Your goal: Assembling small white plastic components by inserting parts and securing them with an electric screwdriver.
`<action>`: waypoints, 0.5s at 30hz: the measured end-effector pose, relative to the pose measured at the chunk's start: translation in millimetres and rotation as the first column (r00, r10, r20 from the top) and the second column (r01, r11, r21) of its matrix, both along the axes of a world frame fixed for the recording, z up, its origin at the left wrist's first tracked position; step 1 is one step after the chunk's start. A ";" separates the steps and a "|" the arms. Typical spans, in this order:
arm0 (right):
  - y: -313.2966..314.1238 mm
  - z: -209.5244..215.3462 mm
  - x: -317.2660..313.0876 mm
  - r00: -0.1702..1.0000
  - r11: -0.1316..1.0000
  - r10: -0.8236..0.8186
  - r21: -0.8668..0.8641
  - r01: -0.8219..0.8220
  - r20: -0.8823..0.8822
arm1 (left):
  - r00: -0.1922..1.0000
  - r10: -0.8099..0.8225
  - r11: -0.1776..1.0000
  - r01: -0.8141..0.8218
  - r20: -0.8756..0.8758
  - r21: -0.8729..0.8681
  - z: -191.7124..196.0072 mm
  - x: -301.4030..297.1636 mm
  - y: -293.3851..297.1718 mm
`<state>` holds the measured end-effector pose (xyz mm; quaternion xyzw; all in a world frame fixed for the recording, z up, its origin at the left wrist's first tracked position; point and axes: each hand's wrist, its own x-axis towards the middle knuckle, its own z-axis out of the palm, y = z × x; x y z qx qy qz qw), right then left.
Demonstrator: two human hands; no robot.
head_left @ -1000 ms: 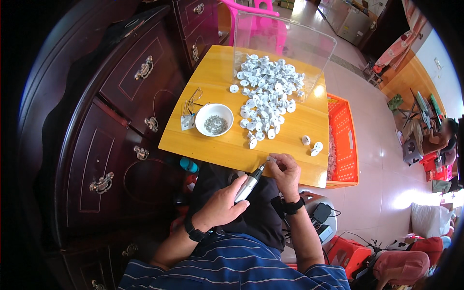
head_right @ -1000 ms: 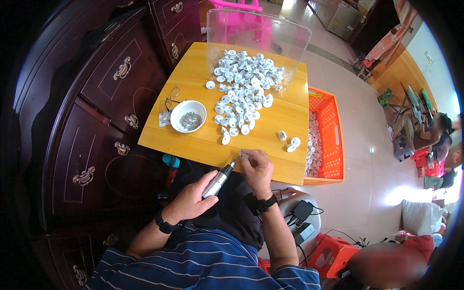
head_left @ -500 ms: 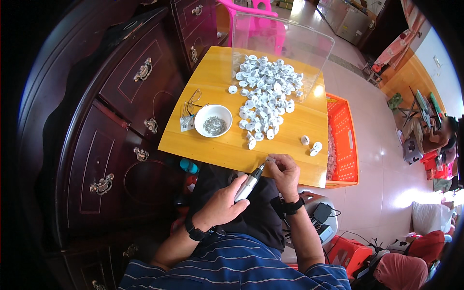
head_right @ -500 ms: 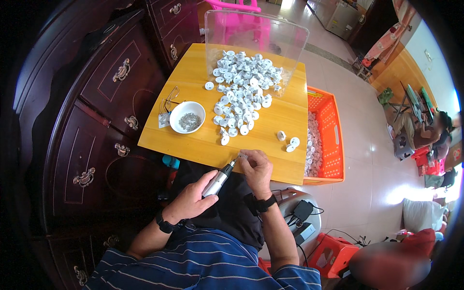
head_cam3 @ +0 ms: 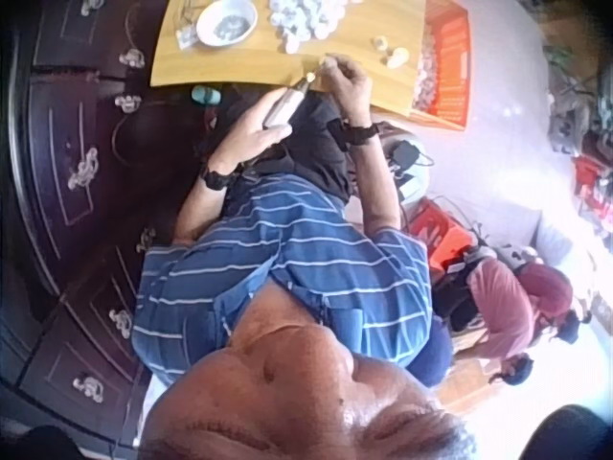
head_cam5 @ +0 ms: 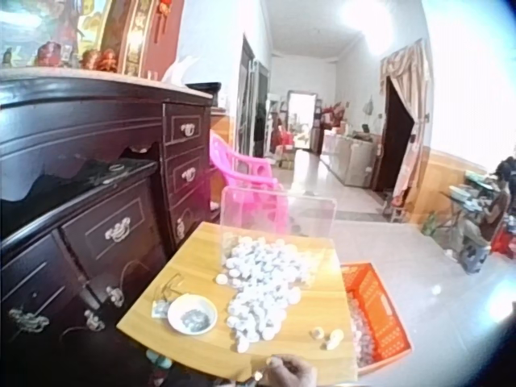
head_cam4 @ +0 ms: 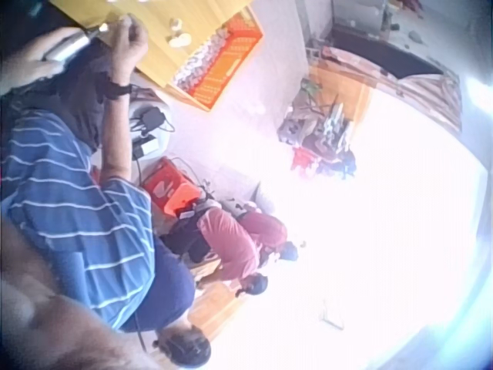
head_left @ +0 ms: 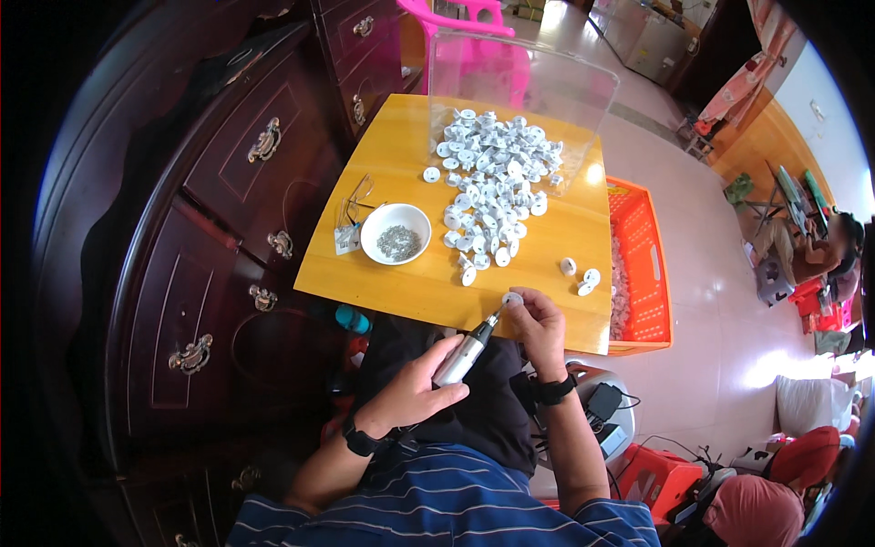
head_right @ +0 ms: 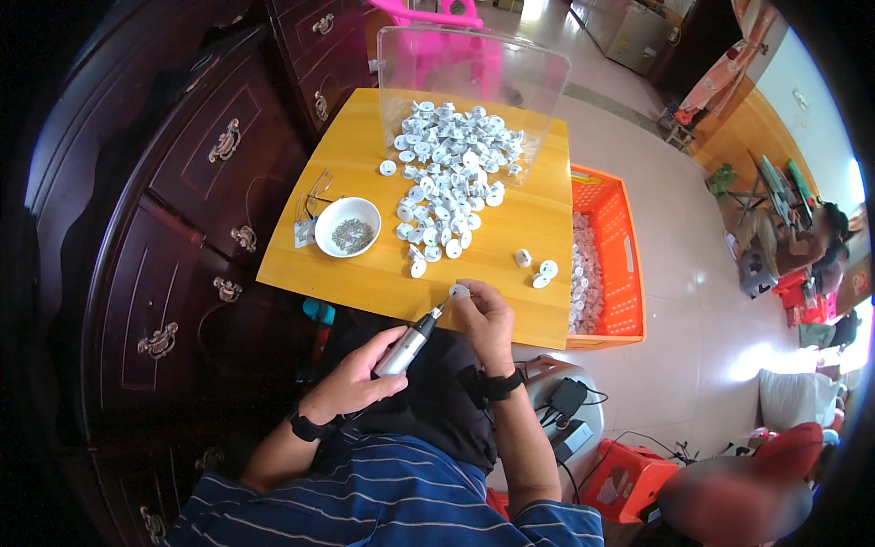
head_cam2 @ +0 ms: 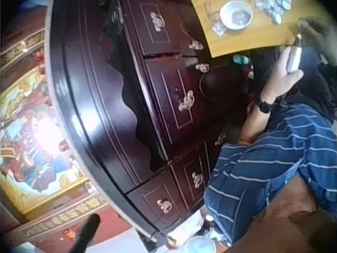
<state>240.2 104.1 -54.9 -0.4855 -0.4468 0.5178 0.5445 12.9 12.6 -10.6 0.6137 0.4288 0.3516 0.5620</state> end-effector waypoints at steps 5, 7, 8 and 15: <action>4.1 11.3 17.2 0.996 0.999 -0.041 -0.019 0.042 0.080 | 0.999 -0.039 0.999 0.040 0.020 -0.026 4.7 -8.6 -8.1; 6.4 12.0 24.8 0.987 0.996 -0.086 -0.008 0.088 0.138 | 1.000 -0.030 1.000 0.030 -0.007 -0.007 3.2 -10.3 -9.0; 7.4 12.3 30.7 0.940 0.992 -0.129 0.048 0.120 0.314 | 0.999 -0.017 1.000 0.017 -0.036 0.010 1.7 -11.0 -9.5; 18.6 18.9 58.4 0.587 0.859 -0.494 0.465 0.215 0.641 | 0.997 0.003 1.000 -0.004 -0.080 -0.011 3.2 -13.9 -11.4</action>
